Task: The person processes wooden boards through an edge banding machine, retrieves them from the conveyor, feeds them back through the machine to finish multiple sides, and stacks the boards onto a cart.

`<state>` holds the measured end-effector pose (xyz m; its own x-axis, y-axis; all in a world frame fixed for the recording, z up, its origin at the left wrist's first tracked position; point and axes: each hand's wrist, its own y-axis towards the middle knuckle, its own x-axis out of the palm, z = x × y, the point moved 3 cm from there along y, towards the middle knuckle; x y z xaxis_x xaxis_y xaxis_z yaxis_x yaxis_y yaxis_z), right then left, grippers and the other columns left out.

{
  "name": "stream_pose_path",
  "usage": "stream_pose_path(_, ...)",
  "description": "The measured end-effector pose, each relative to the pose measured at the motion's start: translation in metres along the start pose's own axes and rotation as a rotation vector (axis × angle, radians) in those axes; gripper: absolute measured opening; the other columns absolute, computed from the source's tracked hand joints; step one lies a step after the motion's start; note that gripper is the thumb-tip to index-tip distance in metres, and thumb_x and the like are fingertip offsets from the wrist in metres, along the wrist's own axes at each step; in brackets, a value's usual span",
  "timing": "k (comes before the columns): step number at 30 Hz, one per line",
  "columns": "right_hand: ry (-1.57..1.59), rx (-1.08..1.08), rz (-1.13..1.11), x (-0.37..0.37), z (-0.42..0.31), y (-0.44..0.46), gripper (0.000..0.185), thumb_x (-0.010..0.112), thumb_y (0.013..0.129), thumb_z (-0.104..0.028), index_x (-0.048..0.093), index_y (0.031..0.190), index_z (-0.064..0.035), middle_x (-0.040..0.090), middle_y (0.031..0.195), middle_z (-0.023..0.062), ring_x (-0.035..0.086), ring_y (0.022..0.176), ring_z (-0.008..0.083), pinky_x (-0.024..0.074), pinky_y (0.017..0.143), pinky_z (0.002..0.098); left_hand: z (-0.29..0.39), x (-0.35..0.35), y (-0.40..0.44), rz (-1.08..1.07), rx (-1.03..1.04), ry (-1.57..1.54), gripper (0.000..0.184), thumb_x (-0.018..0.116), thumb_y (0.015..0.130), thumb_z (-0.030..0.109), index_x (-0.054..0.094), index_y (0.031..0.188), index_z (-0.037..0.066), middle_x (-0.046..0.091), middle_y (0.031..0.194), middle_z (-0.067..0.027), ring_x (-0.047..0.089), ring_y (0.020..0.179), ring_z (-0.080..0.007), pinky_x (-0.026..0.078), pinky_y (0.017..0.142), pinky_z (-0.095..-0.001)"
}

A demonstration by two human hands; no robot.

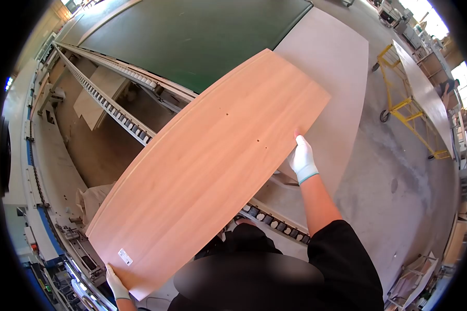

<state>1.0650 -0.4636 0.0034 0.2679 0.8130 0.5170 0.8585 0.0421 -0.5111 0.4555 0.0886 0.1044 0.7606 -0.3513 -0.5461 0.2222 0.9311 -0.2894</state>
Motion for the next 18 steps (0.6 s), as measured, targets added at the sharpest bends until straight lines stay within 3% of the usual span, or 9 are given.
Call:
stream_pose_path(4,-0.053,-0.031,-0.084,-0.01,-0.017,-0.018,0.046,0.052,0.101,-0.032,0.047,0.138,-0.0059,0.054,0.138,0.0089,0.051,0.126,0.0252,0.0409,0.107,0.045,-0.056,0.019,0.023,-0.026,-0.105,-0.155,0.055,0.045,0.105,0.041,0.055,0.131,-0.006,0.062,0.121,-0.0104,0.057,0.109,-0.0184,0.045,0.096,-0.0305)
stream_pose_path(8,-0.265,0.123,-0.107,-0.003,-0.045,-0.104,0.048,0.05,0.101,-0.03,0.045,0.139,-0.002,0.052,0.14,0.0114,0.051,0.127,0.0255,0.0398,0.108,0.0392,-0.101,0.026,0.034,-0.104,-0.303,-0.285,0.058,0.051,0.1,0.05,0.058,0.127,0.0,0.063,0.116,-0.0054,0.06,0.104,-0.0187,0.051,0.09,-0.0325)
stream_pose_path(10,-0.465,-0.107,-0.087,-0.082,-0.064,-0.07,0.047,0.049,0.1,-0.026,0.042,0.142,-0.0043,0.049,0.143,0.0124,0.048,0.131,0.0274,0.0365,0.111,0.039,-0.116,0.026,0.039,-0.091,-0.304,-0.312,0.057,0.051,0.1,0.05,0.058,0.127,0.0,0.063,0.116,-0.0054,0.06,0.103,-0.0187,0.051,0.09,-0.0326)
stream_pose_path(12,-0.356,-0.387,0.252,-0.125,-0.123,-0.038,0.048,0.051,0.098,-0.02,0.043,0.141,-0.0007,0.051,0.141,0.0151,0.047,0.133,0.0274,0.0347,0.112,0.04,-0.129,0.025,0.047,-0.041,-0.307,-0.285,0.057,0.052,0.1,0.05,0.059,0.126,0.0,0.063,0.114,-0.0054,0.06,0.101,-0.0189,0.05,0.09,-0.0328)
stream_pose_path(14,-1.137,-1.159,0.554,-0.067,-0.187,-0.049,0.046,0.051,0.095,-0.016,0.047,0.138,0.0004,0.052,0.14,0.0145,0.047,0.133,0.0265,0.0339,0.112,0.0412,-0.122,0.031,0.047,-0.044,-0.31,-0.281,0.055,0.05,0.101,0.048,0.061,0.122,-0.001,0.064,0.109,-0.0053,0.061,0.096,-0.0178,0.051,0.086,-0.0319)
stream_pose_path(15,-1.511,-1.286,0.496,-0.044,-0.208,-0.04,0.045,0.051,0.095,-0.016,0.049,0.137,0.0014,0.055,0.138,0.0144,0.049,0.131,0.0261,0.0354,0.111,0.0404,-0.114,0.035,0.046,-0.044,-0.311,-0.272,0.053,0.049,0.102,0.046,0.062,0.119,-0.002,0.064,0.104,-0.0051,0.061,0.091,-0.0168,0.051,0.081,-0.0311)
stream_pose_path(16,-1.891,-1.391,0.418,-0.032,-0.222,-0.028,0.044,0.05,0.094,-0.015,0.051,0.135,0.0023,0.057,0.135,0.0143,0.051,0.129,0.0258,0.0368,0.11,0.0397,-0.111,0.037,0.046,-0.042,-0.319,-0.294,0.053,0.048,0.102,0.046,0.062,0.118,-0.002,0.064,0.104,-0.005,0.06,0.091,-0.0162,0.05,0.081,-0.03)
stream_pose_path(17,-1.891,-1.386,0.406,-0.034,-0.23,-0.003,0.044,0.05,0.094,-0.015,0.051,0.135,0.0023,0.057,0.135,0.0143,0.051,0.129,0.0258,0.0368,0.11,0.0397,-0.107,0.04,0.046,-0.033,-0.323,-0.29,0.053,0.048,0.102,0.046,0.062,0.118,-0.002,0.064,0.104,-0.005,0.06,0.091,-0.0162,0.05,0.081,-0.03)
stream_pose_path(18,-1.822,-1.101,0.247,-0.04,-0.231,0.031,0.042,0.051,0.095,-0.017,0.054,0.131,0.0025,0.061,0.129,0.0133,0.055,0.124,0.025,0.0396,0.106,0.0375,-0.103,0.042,0.045,-0.028,-0.316,-0.296,0.052,0.048,0.102,0.046,0.063,0.117,-0.002,0.064,0.103,-0.0047,0.06,0.091,-0.0159,0.05,0.081,-0.0294)
